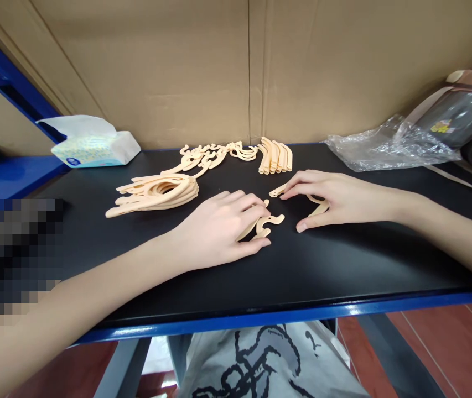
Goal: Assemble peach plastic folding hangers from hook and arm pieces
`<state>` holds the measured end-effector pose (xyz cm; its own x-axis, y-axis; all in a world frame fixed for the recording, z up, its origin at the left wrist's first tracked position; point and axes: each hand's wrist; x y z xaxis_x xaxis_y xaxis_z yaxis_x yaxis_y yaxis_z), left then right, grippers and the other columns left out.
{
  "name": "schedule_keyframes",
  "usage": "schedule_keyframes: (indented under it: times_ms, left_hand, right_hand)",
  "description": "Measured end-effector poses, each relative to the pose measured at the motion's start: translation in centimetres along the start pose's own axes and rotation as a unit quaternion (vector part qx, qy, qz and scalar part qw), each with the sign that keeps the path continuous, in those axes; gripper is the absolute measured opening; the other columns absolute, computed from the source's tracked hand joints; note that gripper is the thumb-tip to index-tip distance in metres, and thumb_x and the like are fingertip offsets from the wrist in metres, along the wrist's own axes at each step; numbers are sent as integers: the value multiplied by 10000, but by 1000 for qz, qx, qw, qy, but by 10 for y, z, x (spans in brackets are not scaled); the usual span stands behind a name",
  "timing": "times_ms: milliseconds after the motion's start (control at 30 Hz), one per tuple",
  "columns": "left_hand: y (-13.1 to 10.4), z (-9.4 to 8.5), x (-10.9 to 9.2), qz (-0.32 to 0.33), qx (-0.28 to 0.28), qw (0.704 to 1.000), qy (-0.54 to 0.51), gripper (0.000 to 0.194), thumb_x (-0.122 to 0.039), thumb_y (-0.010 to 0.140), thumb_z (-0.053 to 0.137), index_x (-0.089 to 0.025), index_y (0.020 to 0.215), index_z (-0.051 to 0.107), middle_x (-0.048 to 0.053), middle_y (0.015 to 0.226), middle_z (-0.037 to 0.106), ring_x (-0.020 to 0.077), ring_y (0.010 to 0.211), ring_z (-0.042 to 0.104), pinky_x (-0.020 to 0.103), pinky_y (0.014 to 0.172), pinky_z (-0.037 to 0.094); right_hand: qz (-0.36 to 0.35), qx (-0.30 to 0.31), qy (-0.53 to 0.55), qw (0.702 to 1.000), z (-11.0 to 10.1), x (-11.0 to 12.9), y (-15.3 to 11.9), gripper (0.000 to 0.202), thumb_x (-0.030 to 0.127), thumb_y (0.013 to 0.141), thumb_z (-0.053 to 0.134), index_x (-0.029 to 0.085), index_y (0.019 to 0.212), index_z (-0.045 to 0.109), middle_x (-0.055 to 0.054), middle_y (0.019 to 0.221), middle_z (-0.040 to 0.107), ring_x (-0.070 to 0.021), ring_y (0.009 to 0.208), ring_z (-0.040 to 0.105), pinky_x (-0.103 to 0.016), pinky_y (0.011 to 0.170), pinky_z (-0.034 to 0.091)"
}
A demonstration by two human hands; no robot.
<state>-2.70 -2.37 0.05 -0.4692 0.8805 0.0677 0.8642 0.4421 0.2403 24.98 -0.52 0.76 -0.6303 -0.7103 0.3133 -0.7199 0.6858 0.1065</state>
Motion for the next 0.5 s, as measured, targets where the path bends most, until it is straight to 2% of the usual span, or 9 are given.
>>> schedule_keyframes:
  times_ms: [100,167,267,367,400,500]
  left_hand:
    - [-1,-3,-1,0,5,1000,20,295,-354,981,556,-159,1157,690,55,1229,696,242,983,669,397,829,527]
    - [-2,-4,-1,4,10,1000,21,309,-362,986,550,-165,1175,695,55,1277,690,246,1019,677,401,863,538]
    - [-5,-5,-2,19,15,999,27,349,-378,994,543,-151,1217,685,72,1346,663,260,1088,678,413,928,545]
    - [-6,-4,-4,37,10,998,43,329,-301,1012,499,-124,1221,682,95,1351,659,253,1091,687,408,945,553]
    - [-6,-4,-5,41,6,998,50,325,-267,1016,479,-116,1227,676,98,1342,664,247,1083,691,401,939,559]
    - [-5,-3,-9,43,3,996,84,352,-170,1006,443,-80,1304,607,107,1287,691,228,1029,702,371,885,576]
  right_hand:
    - [1,37,62,997,-7,-4,-4,606,553,802,727,326,1349,598,-74,1394,563,-250,1142,630,-419,880,577]
    - [-4,71,108,992,-14,-8,-8,644,488,778,771,351,1376,572,-63,1444,540,-244,1183,618,-396,892,582]
    - [-1,102,130,986,-23,-15,-11,525,423,783,779,328,1285,658,-53,1449,556,-253,1242,591,-381,941,557]
    - [31,93,144,985,-23,-19,-9,278,427,875,676,283,1100,755,-45,1388,598,-230,1202,617,-350,919,549]
    - [30,82,147,985,-20,-18,-7,248,453,874,672,271,1005,777,-44,1327,630,-214,1124,652,-339,875,557]
    - [7,34,134,990,-8,-12,-1,261,470,873,672,243,973,749,-50,1157,681,-199,1024,666,-342,845,550]
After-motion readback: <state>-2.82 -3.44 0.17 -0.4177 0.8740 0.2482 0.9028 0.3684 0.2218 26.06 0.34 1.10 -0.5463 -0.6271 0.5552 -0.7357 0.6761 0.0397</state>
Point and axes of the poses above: each hand's wrist, its own y-axis towards the middle knuckle, its own z-axis out of the palm, x = y × z
